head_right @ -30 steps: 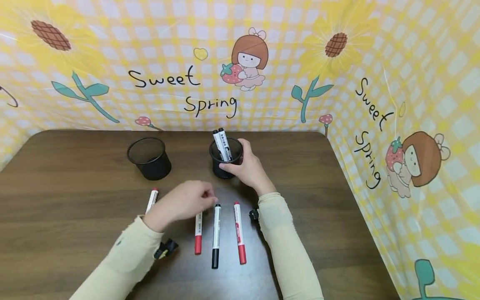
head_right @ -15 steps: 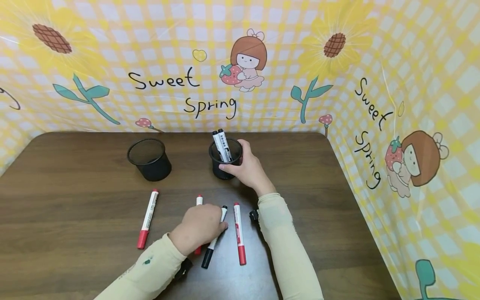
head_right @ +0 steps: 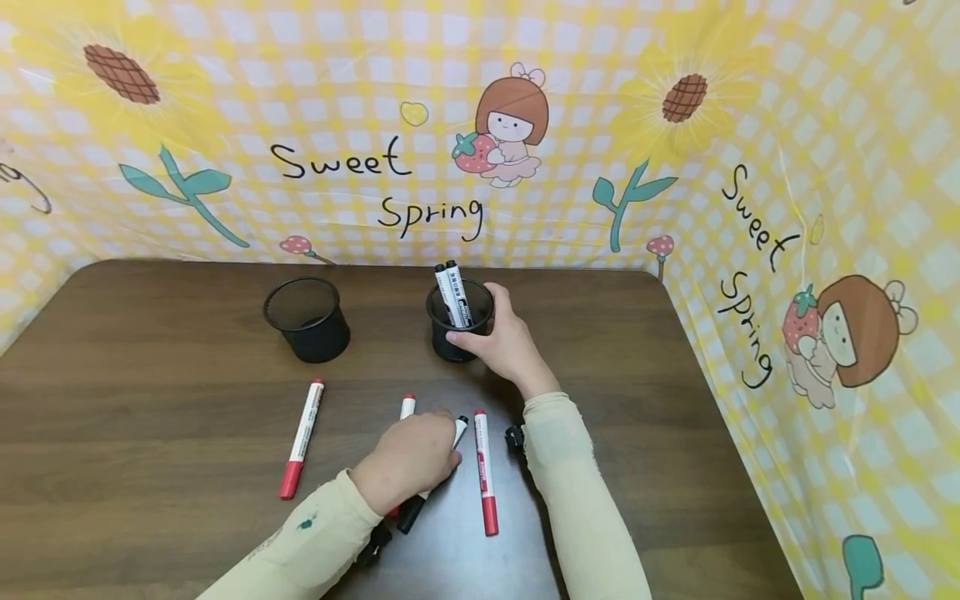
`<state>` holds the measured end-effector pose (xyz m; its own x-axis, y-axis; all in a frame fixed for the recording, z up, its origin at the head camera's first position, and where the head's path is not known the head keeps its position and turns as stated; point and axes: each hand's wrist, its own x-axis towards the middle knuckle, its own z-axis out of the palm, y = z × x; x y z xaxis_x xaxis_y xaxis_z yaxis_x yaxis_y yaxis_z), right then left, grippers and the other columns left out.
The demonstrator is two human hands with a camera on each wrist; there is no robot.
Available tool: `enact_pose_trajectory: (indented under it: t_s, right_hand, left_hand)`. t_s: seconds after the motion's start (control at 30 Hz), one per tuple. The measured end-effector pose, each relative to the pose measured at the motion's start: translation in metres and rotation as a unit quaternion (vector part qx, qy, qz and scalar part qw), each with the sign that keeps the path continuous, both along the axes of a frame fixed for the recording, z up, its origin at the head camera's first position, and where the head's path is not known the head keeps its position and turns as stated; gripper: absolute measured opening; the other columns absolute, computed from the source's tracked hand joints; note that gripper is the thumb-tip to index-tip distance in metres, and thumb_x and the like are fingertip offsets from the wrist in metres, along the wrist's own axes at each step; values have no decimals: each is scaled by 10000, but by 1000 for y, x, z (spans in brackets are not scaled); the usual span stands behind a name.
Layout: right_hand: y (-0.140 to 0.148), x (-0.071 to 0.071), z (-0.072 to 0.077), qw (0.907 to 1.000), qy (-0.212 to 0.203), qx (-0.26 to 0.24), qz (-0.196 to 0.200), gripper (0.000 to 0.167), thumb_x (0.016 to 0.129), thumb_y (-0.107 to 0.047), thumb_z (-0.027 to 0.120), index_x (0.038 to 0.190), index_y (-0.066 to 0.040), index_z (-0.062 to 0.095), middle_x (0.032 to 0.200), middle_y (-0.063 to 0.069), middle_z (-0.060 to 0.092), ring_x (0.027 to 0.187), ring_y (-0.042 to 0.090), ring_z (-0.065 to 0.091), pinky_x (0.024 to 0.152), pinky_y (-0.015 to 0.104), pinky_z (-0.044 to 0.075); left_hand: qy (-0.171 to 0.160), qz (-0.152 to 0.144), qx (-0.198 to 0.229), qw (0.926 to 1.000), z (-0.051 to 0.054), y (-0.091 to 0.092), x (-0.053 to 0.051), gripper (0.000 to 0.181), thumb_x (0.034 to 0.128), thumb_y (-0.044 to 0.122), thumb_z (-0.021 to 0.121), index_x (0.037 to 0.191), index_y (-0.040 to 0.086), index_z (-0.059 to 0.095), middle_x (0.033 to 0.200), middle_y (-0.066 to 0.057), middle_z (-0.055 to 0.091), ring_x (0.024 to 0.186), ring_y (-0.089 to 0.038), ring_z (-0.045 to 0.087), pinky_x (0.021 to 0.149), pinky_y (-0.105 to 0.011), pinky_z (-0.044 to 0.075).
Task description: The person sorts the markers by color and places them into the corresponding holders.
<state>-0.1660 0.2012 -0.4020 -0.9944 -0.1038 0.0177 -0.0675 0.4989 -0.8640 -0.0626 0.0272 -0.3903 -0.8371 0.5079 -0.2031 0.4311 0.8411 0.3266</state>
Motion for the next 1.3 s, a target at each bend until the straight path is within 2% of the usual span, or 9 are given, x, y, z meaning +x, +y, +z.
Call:
enact_pose_trajectory:
  t_s: [0.1,0.23,0.37,0.53,0.7,0.87,1.03,1.1,1.3]
  right_hand:
    - [0,0,0,10000,-14,-9,-29,856,844,-360,831,1502,-243,296,1349,135,561,1096,269,594,936,482,456]
    - [-1,1,1,10000,-36,2,-42,863,845,-359,829,1508,-239,290,1367,145,551,1109,275,584,946,487,448]
    - [-1,1,2,10000,-32,4,-53,865,844,-357,830,1508,-237,291,1365,151,555,1115,286,586,948,492,448]
    - [-1,1,1,10000,25,-48,-49,855,844,-330,833,1502,-220,298,1350,170,569,1101,289,601,946,484,451]
    - [-1,1,0,9999,82,-59,-41,848,839,-313,834,1494,-199,308,1338,175,578,1085,286,614,926,463,456]
    - [-1,0,-1,9997,118,-193,5,838,839,-293,837,1487,-190,315,1335,180,581,1080,278,635,920,455,466]
    - [-1,-2,-2,9996,122,-255,-2,839,841,-285,842,1487,-168,320,1337,178,581,1083,270,634,919,451,469]
    - [-1,-3,-2,9996,133,-232,-22,838,838,-287,844,1485,-176,324,1339,175,580,1088,270,629,917,450,473]
    - [0,-2,-2,9998,180,-126,12,810,857,-238,823,1487,-183,317,1356,210,559,1152,313,603,945,468,473]
  left_hand:
    - [-142,-56,186,9997,0,-3,-4,181,874,148,742,775,73,610,677,-13,550,568,-176,547,533,-357,512]
    - [-597,-224,323,9974,3,-9,-14,238,890,171,713,722,107,557,628,-8,515,558,-171,502,517,-335,449]
    - [-1005,-311,840,9909,4,-16,-24,201,912,167,679,757,120,559,637,-7,513,569,-165,505,530,-313,434]
    - [-1355,-117,1810,9740,3,-19,-35,79,943,160,650,891,136,595,662,12,546,572,-136,535,537,-290,442]
    - [-1311,-119,2712,9535,1,-21,-42,44,966,150,653,983,133,616,721,21,563,614,-131,531,552,-282,430]
    - [-1161,-67,3406,9330,-1,-22,-47,71,965,150,661,1035,146,646,847,24,617,699,-135,569,593,-286,474]
    - [-1038,-145,4077,9071,2,-25,-51,158,965,114,664,1123,108,675,931,-1,651,803,-145,612,697,-306,523]
    - [-1020,-196,4378,8930,3,-27,-52,185,967,97,665,1151,86,678,959,-11,659,840,-152,629,748,-308,539]
    - [-1069,-589,5383,8339,7,-33,-57,221,966,41,669,1187,29,674,1084,-83,672,975,-211,649,880,-337,543]
